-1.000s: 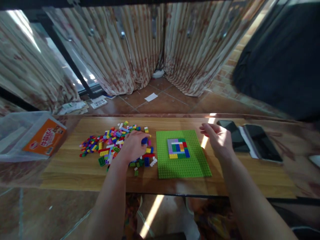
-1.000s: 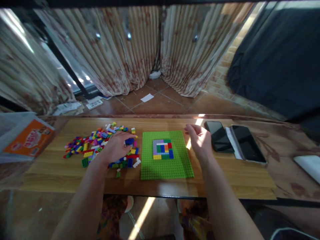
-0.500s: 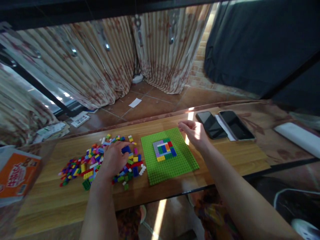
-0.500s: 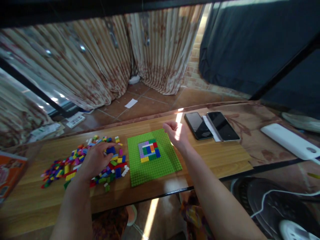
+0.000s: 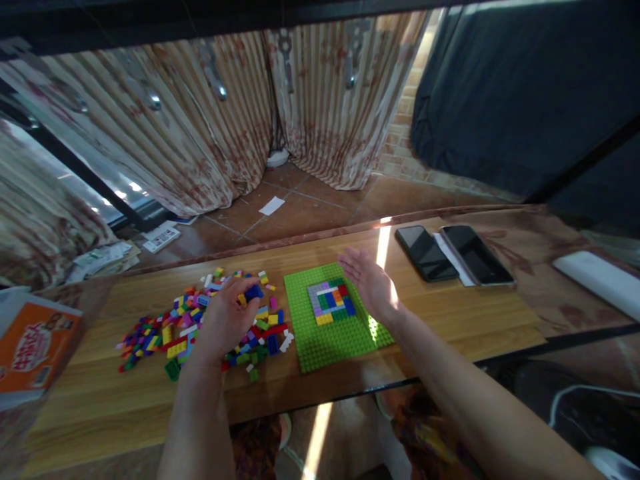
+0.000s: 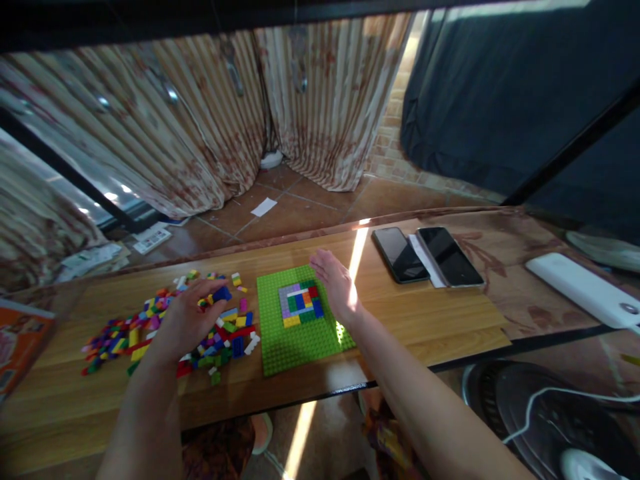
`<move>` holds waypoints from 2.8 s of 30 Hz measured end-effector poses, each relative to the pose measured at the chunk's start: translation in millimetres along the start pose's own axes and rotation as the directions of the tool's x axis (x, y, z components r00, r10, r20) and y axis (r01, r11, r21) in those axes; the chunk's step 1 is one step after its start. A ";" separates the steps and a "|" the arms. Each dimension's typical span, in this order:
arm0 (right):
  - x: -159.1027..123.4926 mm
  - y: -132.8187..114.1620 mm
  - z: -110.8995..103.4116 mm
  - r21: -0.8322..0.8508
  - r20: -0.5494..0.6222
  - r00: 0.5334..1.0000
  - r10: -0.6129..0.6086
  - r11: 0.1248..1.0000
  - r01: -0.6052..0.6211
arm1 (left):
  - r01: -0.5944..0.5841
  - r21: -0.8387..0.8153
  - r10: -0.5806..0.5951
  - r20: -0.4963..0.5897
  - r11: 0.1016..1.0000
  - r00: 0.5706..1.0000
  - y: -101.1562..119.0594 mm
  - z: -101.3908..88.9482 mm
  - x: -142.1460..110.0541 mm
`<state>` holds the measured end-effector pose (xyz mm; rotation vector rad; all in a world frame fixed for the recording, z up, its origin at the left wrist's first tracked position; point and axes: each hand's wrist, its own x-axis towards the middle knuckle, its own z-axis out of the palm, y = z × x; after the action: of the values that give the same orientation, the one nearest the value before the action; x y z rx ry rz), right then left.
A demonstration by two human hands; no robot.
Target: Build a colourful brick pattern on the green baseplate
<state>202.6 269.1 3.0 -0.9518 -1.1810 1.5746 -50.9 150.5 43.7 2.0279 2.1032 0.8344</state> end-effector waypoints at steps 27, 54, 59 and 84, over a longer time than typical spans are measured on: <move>-13.0 23.5 -6.4 -0.193 0.053 0.991 -0.121 0.973 0.130 | 0.056 -0.057 -0.055 0.028 0.997 0.998 0.5 6.8 2.5; -31.5 -25.1 23.2 -0.394 0.381 0.843 -0.380 0.758 0.520 | 0.525 -0.847 -0.303 0.522 -0.078 0.797 62.7 38.3 10.7; -30.6 -19.5 25.3 -0.471 0.472 0.821 -0.321 0.696 0.543 | 0.524 -0.835 -0.303 0.550 -0.170 0.778 66.6 44.9 12.5; -2.2 -27.3 -0.6 -0.198 -0.074 0.978 -0.194 0.964 0.176 | 0.493 -0.866 -0.459 0.473 -0.083 0.753 62.6 51.5 18.8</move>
<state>209.6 270.4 29.4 -0.9948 -1.3324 1.2730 25.5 182.0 33.8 0.4186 1.2295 1.4208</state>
